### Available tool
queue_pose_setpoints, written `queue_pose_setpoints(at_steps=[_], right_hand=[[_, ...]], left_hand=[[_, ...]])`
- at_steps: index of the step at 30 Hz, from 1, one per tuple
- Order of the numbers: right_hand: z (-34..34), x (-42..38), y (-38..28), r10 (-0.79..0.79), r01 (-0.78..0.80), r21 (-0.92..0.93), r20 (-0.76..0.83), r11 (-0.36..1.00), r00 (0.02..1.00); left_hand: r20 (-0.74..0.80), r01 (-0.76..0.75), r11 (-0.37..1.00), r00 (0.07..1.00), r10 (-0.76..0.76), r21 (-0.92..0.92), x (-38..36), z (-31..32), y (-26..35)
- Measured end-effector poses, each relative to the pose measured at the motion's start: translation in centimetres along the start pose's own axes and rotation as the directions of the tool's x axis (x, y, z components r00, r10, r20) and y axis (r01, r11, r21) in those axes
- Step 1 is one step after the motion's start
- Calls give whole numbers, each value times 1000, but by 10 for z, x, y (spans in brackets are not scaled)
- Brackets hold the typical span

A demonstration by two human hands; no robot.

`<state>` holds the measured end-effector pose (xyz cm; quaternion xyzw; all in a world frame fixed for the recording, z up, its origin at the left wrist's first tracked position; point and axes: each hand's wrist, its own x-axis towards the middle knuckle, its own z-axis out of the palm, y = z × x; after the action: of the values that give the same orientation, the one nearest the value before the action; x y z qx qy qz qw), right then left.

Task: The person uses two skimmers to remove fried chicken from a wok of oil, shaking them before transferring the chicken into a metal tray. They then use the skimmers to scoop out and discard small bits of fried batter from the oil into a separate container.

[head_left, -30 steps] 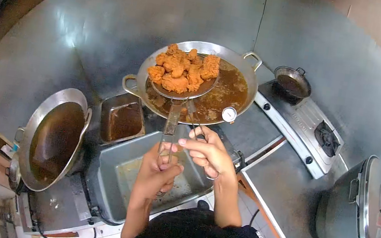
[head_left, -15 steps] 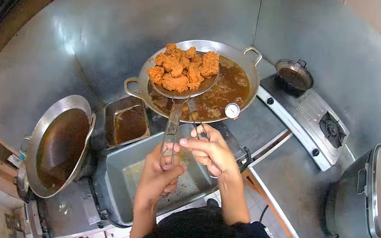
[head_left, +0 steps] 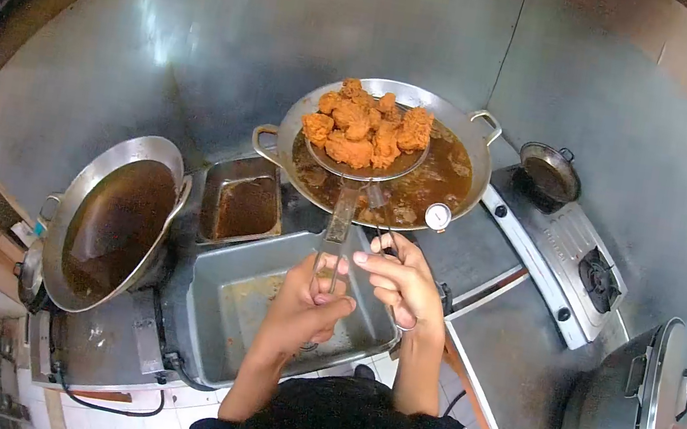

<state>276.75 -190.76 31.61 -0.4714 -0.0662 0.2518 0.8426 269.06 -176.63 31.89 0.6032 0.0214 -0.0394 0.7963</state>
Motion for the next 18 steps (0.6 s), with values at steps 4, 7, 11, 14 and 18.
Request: queue_pose_setpoints(at_steps=[4, 7, 11, 14, 18], right_hand=[[-2, -1, 1, 26, -27, 43, 32, 999, 999], [-3, -2, 2, 10, -11, 42, 34, 999, 999], [-2, 0, 5, -21, 19, 57, 34, 998, 999], [-2, -1, 5, -26, 25, 49, 31, 998, 999], [-1, -2, 3, -21, 20, 43, 35, 999, 999]], left_hand=[[-2, 7, 1000, 1000, -7, 12, -2, 0, 2], [-11, 22, 999, 1000, -21, 27, -4, 1, 4], [0, 22, 1000, 1000, -22, -12, -2, 0, 0], [6, 12, 1000, 1000, -12, 3, -1, -1, -1], [8, 10, 1000, 1000, -10, 18, -1, -1, 0]])
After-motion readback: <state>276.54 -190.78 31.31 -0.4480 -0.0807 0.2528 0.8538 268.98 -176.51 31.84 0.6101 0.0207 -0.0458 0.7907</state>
